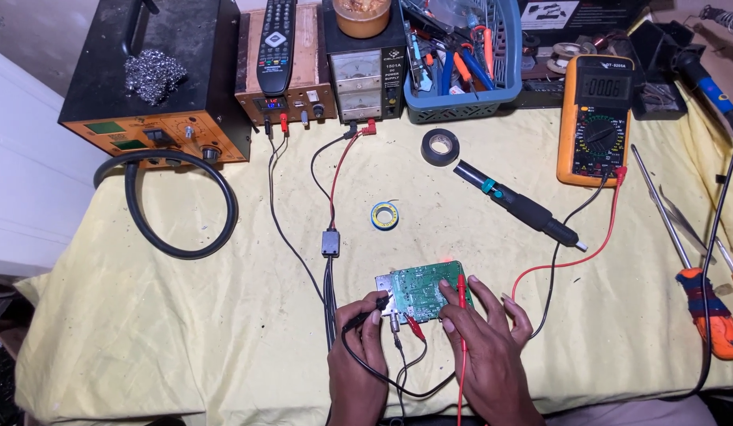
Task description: Testing a circuit board using a multimeter and adjusting a power supply unit.
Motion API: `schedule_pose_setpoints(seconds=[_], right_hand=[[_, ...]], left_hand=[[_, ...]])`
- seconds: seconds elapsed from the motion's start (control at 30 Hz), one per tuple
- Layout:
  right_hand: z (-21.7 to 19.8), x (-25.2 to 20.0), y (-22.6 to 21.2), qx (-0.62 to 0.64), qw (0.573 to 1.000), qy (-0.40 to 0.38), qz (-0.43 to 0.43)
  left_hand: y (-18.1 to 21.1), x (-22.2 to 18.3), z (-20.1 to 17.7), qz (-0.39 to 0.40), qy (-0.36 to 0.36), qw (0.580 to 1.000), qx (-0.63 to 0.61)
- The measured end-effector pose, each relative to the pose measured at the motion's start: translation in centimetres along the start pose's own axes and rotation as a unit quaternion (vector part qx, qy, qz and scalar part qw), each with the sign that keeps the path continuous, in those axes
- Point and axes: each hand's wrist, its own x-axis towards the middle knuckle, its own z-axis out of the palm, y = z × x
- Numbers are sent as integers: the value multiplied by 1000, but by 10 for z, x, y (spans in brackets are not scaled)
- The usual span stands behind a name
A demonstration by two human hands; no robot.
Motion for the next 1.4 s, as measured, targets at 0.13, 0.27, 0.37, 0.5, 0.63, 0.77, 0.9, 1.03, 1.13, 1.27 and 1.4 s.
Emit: schedule_pose_setpoints(seconds=[0.13, 0.27, 0.37, 0.5, 0.63, 0.77, 0.9, 1.03, 1.13, 1.27, 1.4], right_hand=[[0, 0, 1, 14, 1000, -7, 6], [1, -1, 3, 13, 1000, -13, 9], [0, -2, 3, 11, 1000, -4, -8], [-3, -1, 3, 20, 1000, 15, -19], [-5, -4, 8, 92, 996, 14, 17], [0, -13, 18, 175, 983, 48, 39], [-7, -12, 14, 225, 970, 52, 78], [-16, -6, 5, 305, 927, 51, 212], [-19, 0, 2, 344, 900, 71, 259], [-19, 1, 2, 402, 865, 99, 285], [-20, 1, 2, 365, 864, 103, 332]], left_hand=[[1, 0, 0, 14, -2, 1000, 8], [5, -2, -1, 21, -4, 1000, 10], [1, -2, 1, 22, 0, 1000, -7], [2, -2, 2, 29, 1, 999, -17], [7, -2, 2, 14, 8, 1000, 16], [3, -2, 2, 21, 16, 1000, 8], [4, -2, 2, 8, 15, 1000, 7], [5, -2, 3, -15, 19, 1000, 12], [0, -1, 4, -13, 21, 1000, 6], [2, -2, 4, -2, 20, 1000, -5], [3, -2, 3, -13, 16, 1000, 9]])
